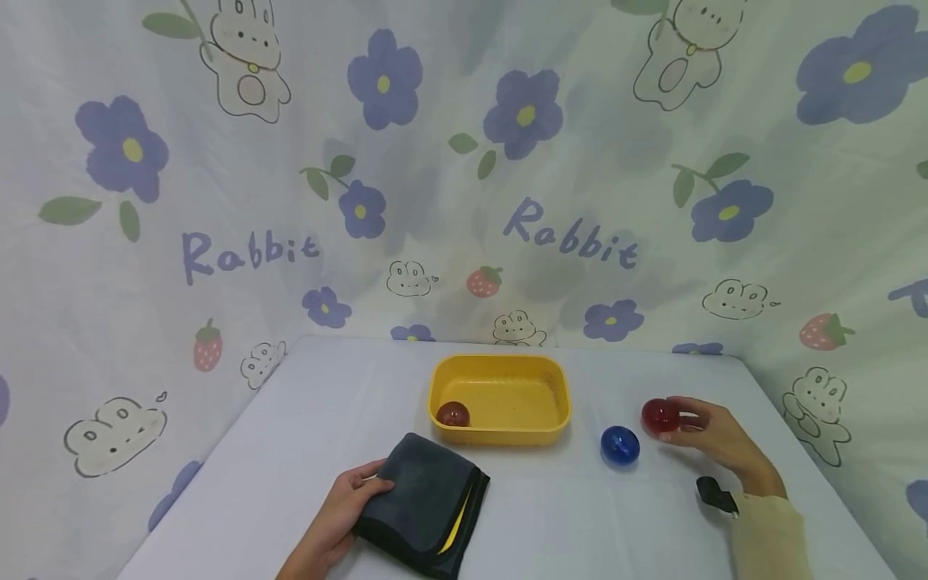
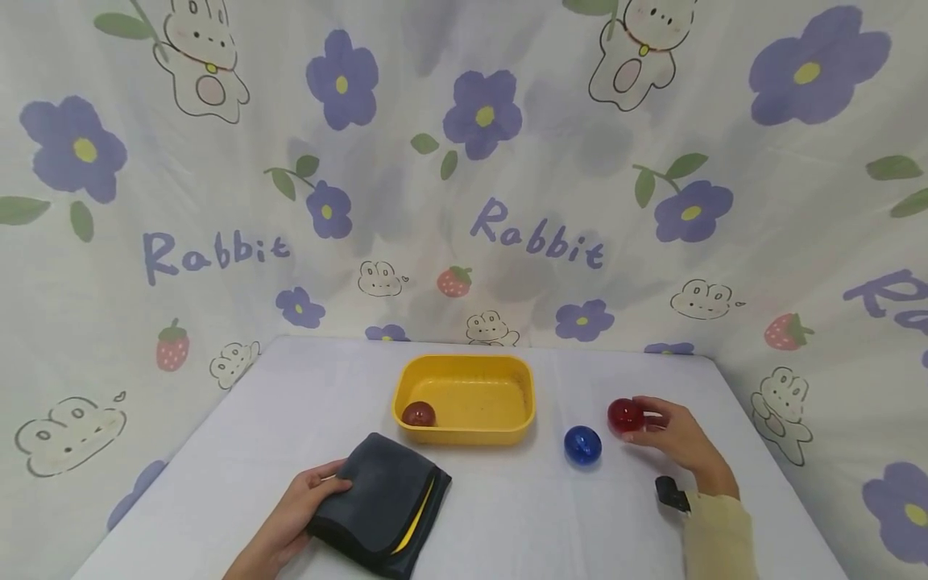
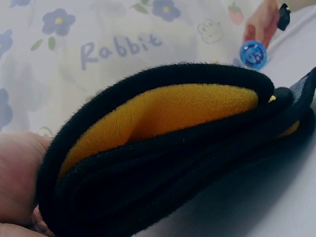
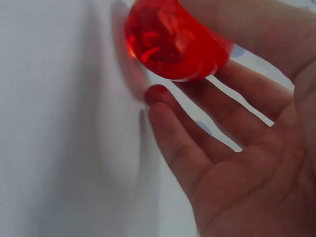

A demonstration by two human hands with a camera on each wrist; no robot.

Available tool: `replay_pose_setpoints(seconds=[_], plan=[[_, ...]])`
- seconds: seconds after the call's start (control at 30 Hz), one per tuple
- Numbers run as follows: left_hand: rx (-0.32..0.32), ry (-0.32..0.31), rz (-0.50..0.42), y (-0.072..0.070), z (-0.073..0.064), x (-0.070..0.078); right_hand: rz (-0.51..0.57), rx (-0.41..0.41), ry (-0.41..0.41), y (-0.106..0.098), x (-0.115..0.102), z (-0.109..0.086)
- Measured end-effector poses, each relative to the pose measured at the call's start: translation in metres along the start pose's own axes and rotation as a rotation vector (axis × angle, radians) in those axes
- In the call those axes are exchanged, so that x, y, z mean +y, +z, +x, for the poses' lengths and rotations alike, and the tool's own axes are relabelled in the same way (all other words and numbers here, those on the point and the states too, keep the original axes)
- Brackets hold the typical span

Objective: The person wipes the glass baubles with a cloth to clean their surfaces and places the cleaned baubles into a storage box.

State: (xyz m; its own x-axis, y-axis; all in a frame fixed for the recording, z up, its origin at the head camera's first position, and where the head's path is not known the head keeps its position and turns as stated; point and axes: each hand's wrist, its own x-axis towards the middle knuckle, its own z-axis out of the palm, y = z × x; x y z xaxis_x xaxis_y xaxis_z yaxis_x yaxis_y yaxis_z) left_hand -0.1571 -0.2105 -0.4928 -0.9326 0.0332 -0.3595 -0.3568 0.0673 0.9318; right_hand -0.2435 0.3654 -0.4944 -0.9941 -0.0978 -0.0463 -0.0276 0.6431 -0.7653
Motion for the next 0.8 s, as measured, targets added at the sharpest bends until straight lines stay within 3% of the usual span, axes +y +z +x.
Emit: replay_pose_setpoints(seconds=[0.23, 0.67, 0.8], plan=[[0.000, 0.004, -0.004, 0.000, 0.000, 0.001, 0.007, 0.020, 0.020, 0.007, -0.002, 0.005], [-0.057, 0.001, -0.055, -0.002, -0.006, 0.004, 0.011, 0.022, 0.159, 0.007, -0.015, 0.006], [-0.070, 0.020, -0.045, -0.001, -0.009, 0.010, 0.019, 0.053, 0.074, 0.004, -0.027, 0.001]])
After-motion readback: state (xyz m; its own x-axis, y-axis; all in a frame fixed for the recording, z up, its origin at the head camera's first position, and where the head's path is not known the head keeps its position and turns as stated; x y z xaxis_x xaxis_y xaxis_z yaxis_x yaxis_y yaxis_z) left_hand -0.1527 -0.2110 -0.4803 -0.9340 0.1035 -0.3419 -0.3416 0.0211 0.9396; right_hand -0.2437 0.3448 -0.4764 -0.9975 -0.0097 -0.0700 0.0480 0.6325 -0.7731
